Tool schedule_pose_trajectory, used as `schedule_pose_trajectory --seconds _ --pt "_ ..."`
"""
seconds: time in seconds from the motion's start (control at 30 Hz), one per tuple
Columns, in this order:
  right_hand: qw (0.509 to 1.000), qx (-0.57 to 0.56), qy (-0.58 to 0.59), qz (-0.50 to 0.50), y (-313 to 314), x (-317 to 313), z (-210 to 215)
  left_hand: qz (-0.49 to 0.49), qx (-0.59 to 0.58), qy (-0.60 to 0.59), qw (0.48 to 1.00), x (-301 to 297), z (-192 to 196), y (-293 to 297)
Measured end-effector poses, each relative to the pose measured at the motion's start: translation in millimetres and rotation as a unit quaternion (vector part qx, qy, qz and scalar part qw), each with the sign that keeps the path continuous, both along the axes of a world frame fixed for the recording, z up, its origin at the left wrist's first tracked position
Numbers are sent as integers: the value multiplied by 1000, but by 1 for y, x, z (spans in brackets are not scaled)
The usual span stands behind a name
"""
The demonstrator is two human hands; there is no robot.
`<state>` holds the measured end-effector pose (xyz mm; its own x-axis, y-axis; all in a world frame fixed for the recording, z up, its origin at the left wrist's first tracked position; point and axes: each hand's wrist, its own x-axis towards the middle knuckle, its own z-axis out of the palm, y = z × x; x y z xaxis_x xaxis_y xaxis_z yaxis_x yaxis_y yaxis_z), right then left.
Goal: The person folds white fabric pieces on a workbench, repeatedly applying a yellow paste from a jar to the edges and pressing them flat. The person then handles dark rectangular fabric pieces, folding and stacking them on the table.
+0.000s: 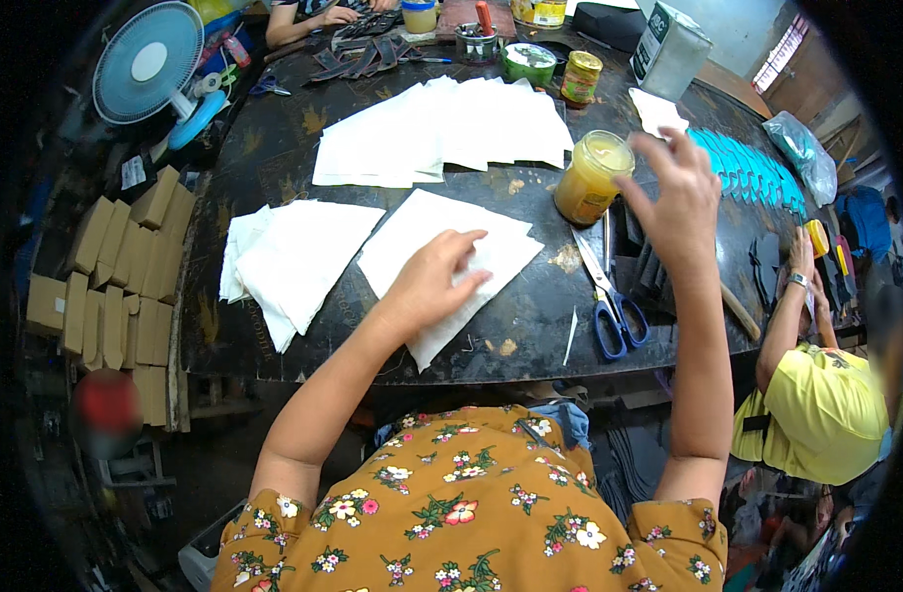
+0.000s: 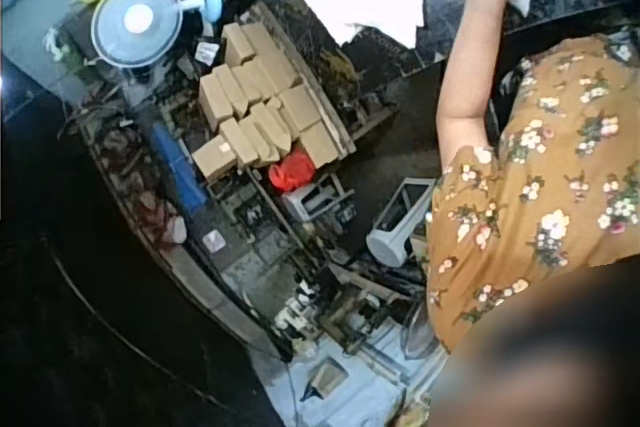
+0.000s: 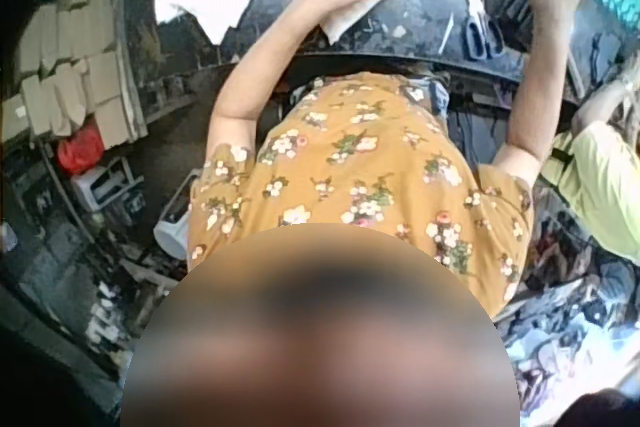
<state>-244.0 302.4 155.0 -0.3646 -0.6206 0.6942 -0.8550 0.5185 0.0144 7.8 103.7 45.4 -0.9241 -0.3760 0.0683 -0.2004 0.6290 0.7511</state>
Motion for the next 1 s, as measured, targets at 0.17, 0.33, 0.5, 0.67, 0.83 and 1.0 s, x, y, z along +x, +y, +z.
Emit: schedule_pose_trajectory --seconds 0.17,0.33,0.5,0.67,0.83,1.0 --pt "939 -8 -301 166 17 39 -18 -40 -167 118 978 -18 -23 -34" --pt "857 43 -481 178 -13 78 -107 -85 -202 124 968 -30 -44 -22" --pt "920 -7 -370 128 -25 87 -150 -77 -198 144 967 -31 -47 -23" --pt "928 45 -323 181 -10 121 -141 -72 -190 166 965 -30 -49 -23" --pt "921 -32 -350 168 -10 133 -143 -68 -186 164 966 -31 -53 -24" --pt "944 66 -236 219 -9 152 -141 -67 -178 151 970 -32 -55 -25"
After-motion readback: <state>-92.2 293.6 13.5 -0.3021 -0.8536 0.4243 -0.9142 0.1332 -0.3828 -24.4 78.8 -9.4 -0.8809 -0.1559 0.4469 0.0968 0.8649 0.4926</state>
